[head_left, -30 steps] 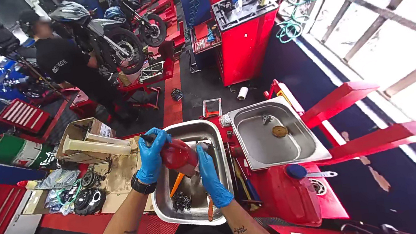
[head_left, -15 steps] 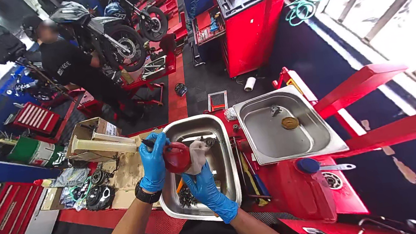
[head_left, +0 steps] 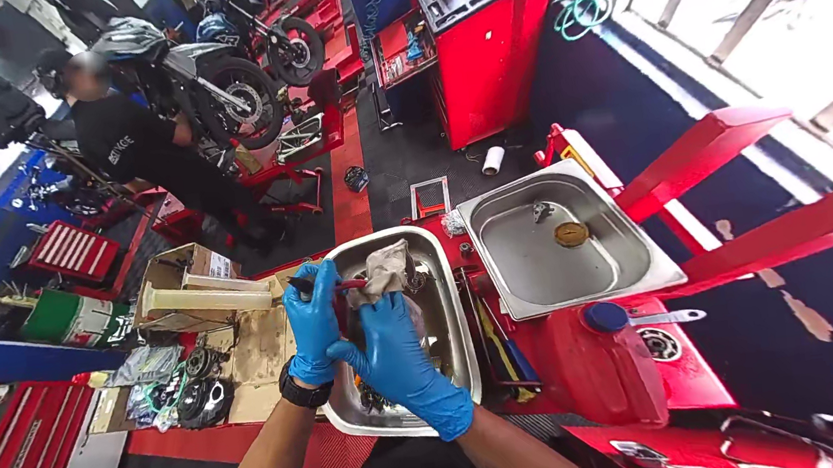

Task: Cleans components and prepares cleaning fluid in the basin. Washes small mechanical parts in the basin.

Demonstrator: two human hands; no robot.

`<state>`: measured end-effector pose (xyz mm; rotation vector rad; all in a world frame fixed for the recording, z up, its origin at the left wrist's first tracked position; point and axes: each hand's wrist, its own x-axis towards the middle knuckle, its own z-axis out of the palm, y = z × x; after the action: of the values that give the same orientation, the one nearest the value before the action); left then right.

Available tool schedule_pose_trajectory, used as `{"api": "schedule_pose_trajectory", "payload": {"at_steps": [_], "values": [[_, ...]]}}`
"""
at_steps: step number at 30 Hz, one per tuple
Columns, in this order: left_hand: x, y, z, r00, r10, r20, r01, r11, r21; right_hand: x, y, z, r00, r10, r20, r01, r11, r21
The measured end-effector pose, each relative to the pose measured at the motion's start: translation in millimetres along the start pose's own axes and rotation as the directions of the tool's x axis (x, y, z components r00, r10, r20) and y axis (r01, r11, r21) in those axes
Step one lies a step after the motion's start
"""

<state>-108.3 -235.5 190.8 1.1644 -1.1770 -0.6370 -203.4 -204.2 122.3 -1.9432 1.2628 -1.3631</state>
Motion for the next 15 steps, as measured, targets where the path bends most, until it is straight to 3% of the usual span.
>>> {"api": "schedule_pose_trajectory", "payload": {"at_steps": [3,7,8,11,13,15], "values": [[3.5,2.1,2.0,1.0,0.002,0.001,-0.002,1.0,0.017,-0.8,-16.5,1.9,0.999,-0.019,-0.04,0.017,0.999,-0.042],[13.1,16.4,-8.5,1.0,0.008,0.025,-0.009,1.0,0.023,-41.0,21.6,10.1,0.955,-0.288,-0.077,0.29,0.957,0.026],[17.8,19.1,-12.2,1.0,0.012,0.021,-0.012,1.0,0.004,-50.7,43.2,14.7,0.954,-0.289,-0.079,0.296,0.95,0.096],[18.5,25.4,-17.4,0.998,0.04,0.051,-0.038,0.999,-0.026,-54.4,89.7,27.6,0.989,-0.118,-0.085,0.134,0.965,0.224],[17.7,23.9,-13.4,0.994,0.069,0.084,-0.067,0.997,-0.027,-33.8,83.0,25.1,0.992,-0.105,-0.063,0.12,0.94,0.319],[16.1,19.0,-8.7,0.993,0.063,0.1,-0.062,0.998,-0.016,-4.6,50.2,12.7,0.98,-0.161,-0.114,0.186,0.945,0.27]]}}
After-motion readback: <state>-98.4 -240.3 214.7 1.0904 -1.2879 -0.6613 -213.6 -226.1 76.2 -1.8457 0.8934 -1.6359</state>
